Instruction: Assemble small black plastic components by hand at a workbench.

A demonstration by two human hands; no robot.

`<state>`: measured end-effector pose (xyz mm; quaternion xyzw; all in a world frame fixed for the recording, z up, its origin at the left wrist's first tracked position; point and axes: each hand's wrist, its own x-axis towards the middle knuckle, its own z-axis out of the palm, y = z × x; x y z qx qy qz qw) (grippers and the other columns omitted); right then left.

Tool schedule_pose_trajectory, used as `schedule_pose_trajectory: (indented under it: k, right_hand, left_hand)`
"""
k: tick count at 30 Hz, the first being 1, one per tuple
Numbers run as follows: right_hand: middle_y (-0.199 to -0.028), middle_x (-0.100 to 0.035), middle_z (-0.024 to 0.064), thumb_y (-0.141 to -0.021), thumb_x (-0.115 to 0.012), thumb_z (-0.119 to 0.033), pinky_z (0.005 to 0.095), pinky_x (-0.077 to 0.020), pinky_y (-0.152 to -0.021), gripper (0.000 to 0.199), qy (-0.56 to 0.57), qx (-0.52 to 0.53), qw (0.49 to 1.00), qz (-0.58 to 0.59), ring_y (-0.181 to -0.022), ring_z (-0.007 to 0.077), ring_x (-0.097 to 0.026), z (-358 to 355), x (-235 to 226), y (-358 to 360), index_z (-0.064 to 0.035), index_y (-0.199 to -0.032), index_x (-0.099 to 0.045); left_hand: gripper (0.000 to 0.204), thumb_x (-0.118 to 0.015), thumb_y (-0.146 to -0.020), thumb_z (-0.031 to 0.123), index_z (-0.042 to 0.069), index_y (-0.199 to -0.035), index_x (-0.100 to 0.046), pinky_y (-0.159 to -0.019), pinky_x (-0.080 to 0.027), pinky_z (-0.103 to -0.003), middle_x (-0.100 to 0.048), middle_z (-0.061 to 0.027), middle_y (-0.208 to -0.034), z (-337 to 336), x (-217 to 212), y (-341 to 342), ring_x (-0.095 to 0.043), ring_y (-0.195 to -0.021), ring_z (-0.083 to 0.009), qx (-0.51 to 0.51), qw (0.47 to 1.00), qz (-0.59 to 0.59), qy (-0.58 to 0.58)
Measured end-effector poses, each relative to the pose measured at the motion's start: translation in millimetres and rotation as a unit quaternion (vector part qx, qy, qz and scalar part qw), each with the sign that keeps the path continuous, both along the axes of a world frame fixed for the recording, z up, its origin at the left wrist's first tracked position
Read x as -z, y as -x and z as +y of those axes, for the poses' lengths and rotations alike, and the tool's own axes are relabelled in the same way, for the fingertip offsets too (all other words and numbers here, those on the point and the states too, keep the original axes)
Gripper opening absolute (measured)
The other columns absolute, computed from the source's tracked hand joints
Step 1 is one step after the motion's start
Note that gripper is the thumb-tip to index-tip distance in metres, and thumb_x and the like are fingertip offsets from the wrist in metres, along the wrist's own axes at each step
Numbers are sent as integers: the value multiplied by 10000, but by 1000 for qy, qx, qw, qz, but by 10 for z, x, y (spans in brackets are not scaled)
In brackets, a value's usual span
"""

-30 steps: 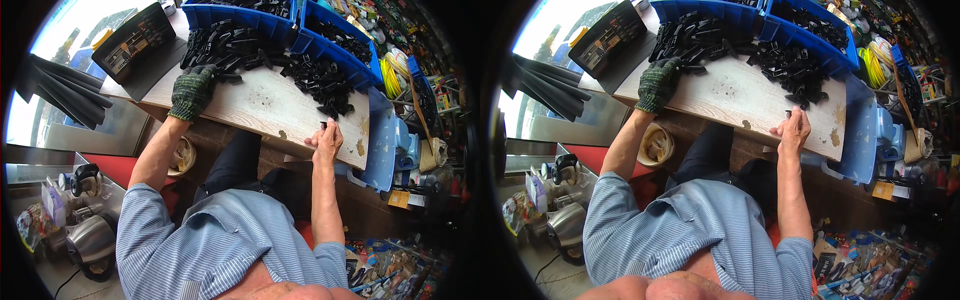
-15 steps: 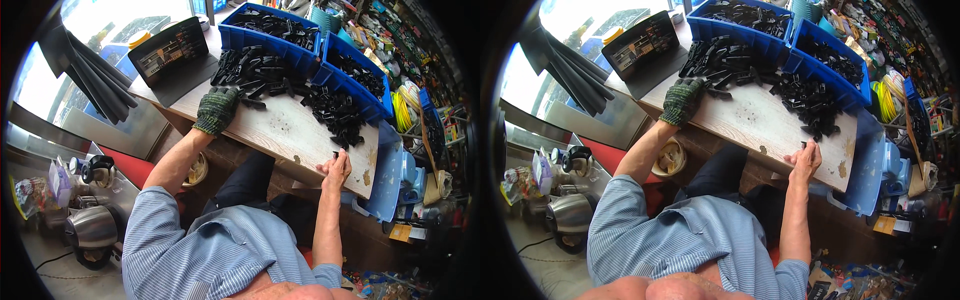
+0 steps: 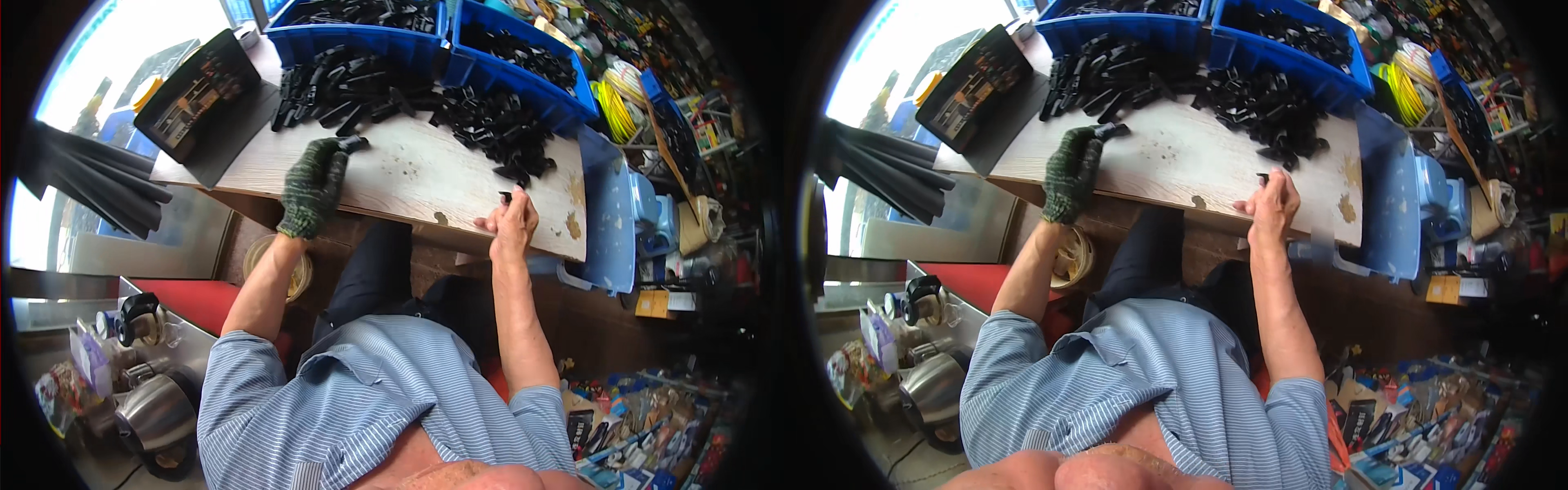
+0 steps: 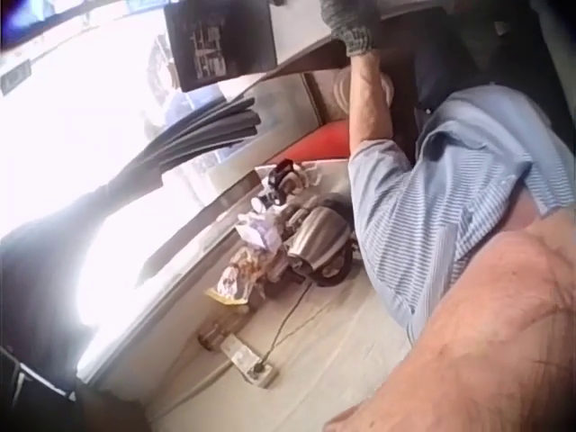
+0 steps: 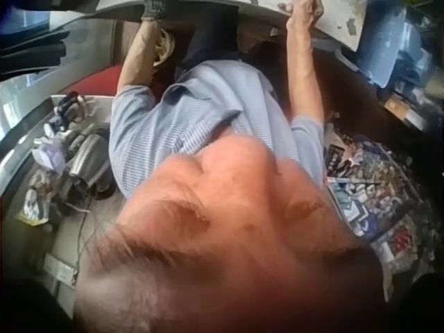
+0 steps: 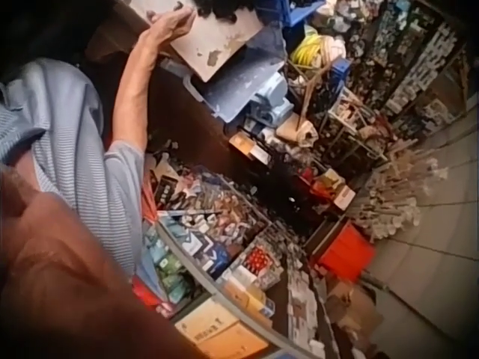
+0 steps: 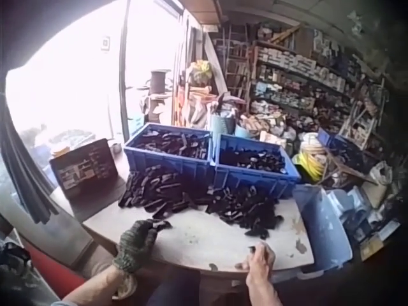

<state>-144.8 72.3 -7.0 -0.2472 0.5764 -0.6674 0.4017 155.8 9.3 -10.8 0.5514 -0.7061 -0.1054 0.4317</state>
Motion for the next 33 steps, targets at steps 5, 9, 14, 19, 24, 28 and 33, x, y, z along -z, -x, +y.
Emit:
schedule_pose_trajectory:
  k: [5,9,14,19,24,28,33]
  right_hand:
    - [-514,-336,-15,-995,-483,-387,381,-556,-439,373,-17,1,1000,-13,-386,134,-376,14,-33,-79,-69,-802,-511]
    - [-710,-502,51,-964,-495,-387,344,-534,-446,372,-58,72,995,44,-401,190,-498,50,-166,-167,-30,-890,-569]
    - [-687,-483,27,-969,-499,-361,303,-471,-467,336,-47,47,998,0,-485,166,-511,101,-131,-138,-53,-862,-579]
    - [-679,-412,-15,-988,-489,-301,295,-363,-529,356,-32,45,994,90,-583,103,-378,36,144,32,-34,-757,-530]
    - [-697,-404,-63,-1004,-504,-212,282,-319,-566,317,59,6,993,97,-637,67,-347,88,132,75,-69,-721,-494]
    - [-705,-482,-61,-1009,-512,-150,234,-381,-587,266,77,-13,996,32,-645,43,-422,141,129,139,-76,-757,-551]
    - [-713,-510,-59,-1012,-498,-146,226,-403,-577,268,69,-43,996,41,-635,44,-459,100,197,223,-90,-756,-554]
  left_hand:
    - [225,-642,-943,206,19,-1066,-672,-745,-541,-442,-699,-174,-973,363,-22,990,-679,-876,-371,247,940,208,-110]
    - [198,-591,-962,235,58,-1031,-646,-693,-516,-471,-677,-179,-911,383,71,1482,-656,-828,-385,315,935,146,-67]
    - [184,-565,-979,242,72,-1028,-617,-656,-502,-491,-671,-175,-843,360,-3,1616,-651,-784,-397,302,935,142,-124]
    - [231,-583,-977,207,48,-1139,-627,-694,-521,-455,-669,-199,-1075,381,73,1738,-669,-883,-387,261,954,92,-114]
    - [336,-543,-997,284,72,-1258,-560,-683,-514,-503,-676,-274,-989,555,-38,2091,-669,-842,-420,202,945,192,-174]
    - [376,-519,-1008,347,86,-1278,-541,-713,-519,-508,-699,-225,-914,581,-75,2117,-675,-804,-421,226,960,144,-80]
    - [403,-537,-997,359,66,-1273,-542,-735,-528,-495,-699,-218,-944,575,23,2097,-681,-826,-407,238,956,155,-81]
